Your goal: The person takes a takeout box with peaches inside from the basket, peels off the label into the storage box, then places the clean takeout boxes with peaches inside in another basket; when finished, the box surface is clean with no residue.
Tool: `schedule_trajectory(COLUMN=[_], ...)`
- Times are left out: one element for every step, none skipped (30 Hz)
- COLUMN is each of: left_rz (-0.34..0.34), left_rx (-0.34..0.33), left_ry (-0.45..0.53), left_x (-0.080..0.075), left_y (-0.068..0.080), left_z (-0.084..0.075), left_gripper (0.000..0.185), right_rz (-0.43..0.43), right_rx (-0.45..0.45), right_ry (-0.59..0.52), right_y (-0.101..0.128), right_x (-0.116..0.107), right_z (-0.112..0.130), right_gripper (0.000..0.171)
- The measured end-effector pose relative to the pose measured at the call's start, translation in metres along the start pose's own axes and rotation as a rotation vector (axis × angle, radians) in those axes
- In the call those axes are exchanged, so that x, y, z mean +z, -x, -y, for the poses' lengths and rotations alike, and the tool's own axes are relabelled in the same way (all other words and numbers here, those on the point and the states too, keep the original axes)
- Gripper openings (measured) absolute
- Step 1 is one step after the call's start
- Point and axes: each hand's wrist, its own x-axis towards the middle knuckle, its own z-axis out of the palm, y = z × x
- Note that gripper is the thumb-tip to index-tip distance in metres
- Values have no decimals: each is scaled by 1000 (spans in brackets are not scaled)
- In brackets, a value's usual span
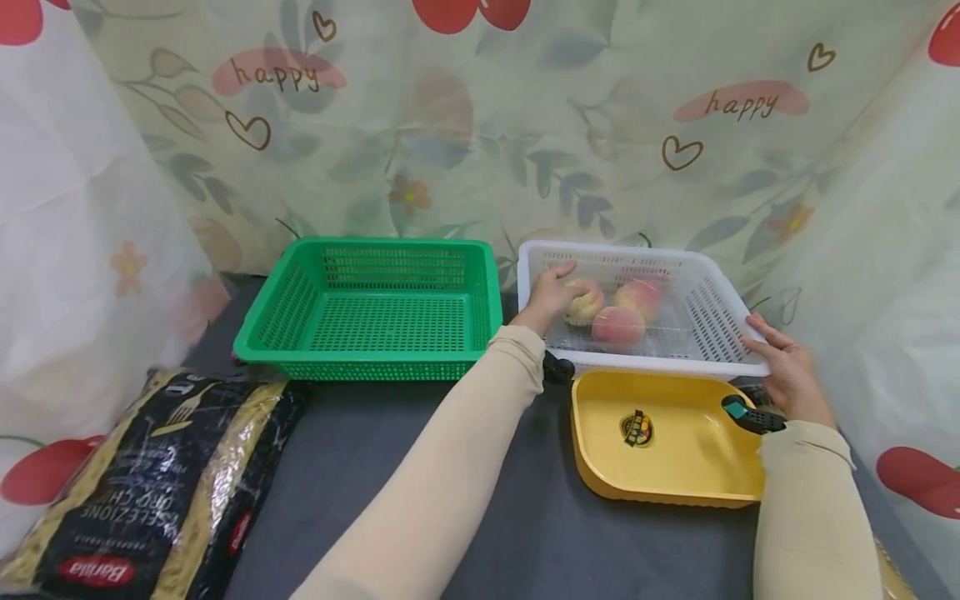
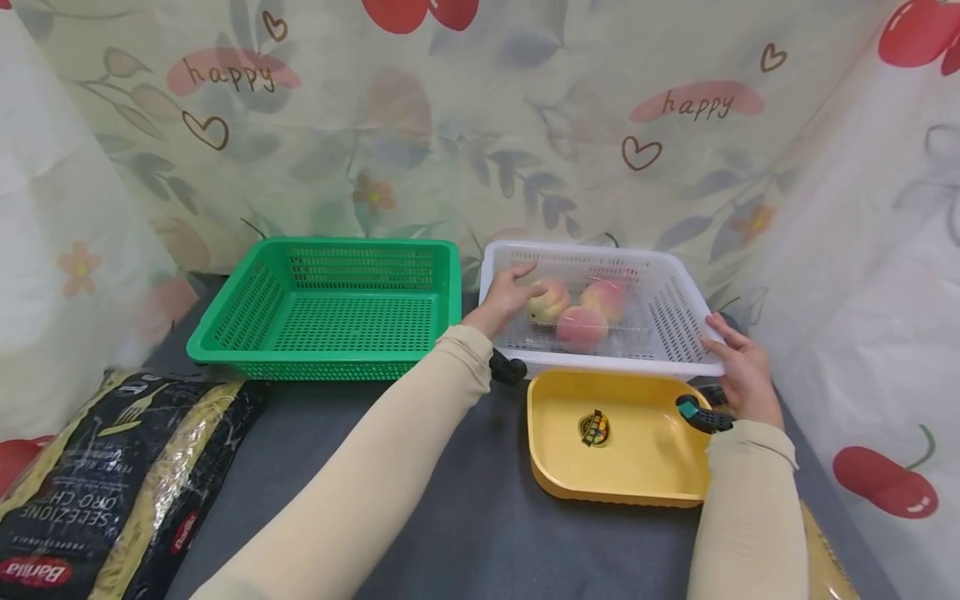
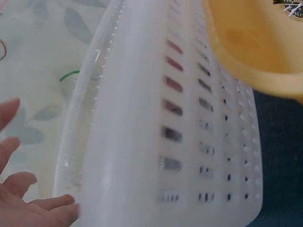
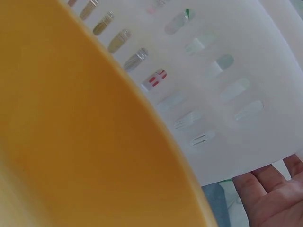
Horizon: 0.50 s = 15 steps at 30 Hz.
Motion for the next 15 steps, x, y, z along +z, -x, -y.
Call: schedule_trajectory(left_rz=[13,25,38,44,46,44,39,29,21,15,14,21,30,41,56], left_rx=[23,41,55,68,80,92,108,124,140,152,169,182,195,211,224], left_ry=[-8,-16,-25,-47,-78,-111,-149,-197,-241,-281,-316,-344,-372,-403,-420], left_x=[-1,-2,-2,-3,-3,-4,-4,-5,-6,-7,-9,-12,-14,-17,-21], left_y=[0,0,1,1,2,2,3,3,3,3,3,3,3,3,4], left_z=[-1,-1,-3,-4,-5,-7,-10,-12,-14,-17,-20,-22,-25,-27,-30], left_gripper=[55,57,59,61,62,64,64,65,65,66,66,67,67,68,68], right_rz=[7,14,16,19,19,18,14,11,6,0,-3,-3,-4,-1,6], right_rx=[-3,-5,-5,-4,-4,-2,0,2,5,8,12,13,16,17,19], right_ry=[-8,-13,-17,-16,-16,-14,-9,-2,9,22,23,26,25,10,-1], right_y=[0,0,0,0,1,1,1,1,0,0,1,1,1,1,2], right_x=[0,0,0,1,1,1,1,1,1,2,2,2,2,2,1], right_z=[0,0,0,0,0,1,1,2,2,2,3,3,4,4,4], right_gripper=[61,62,62,63,63,63,64,64,65,66,66,65,65,64,63])
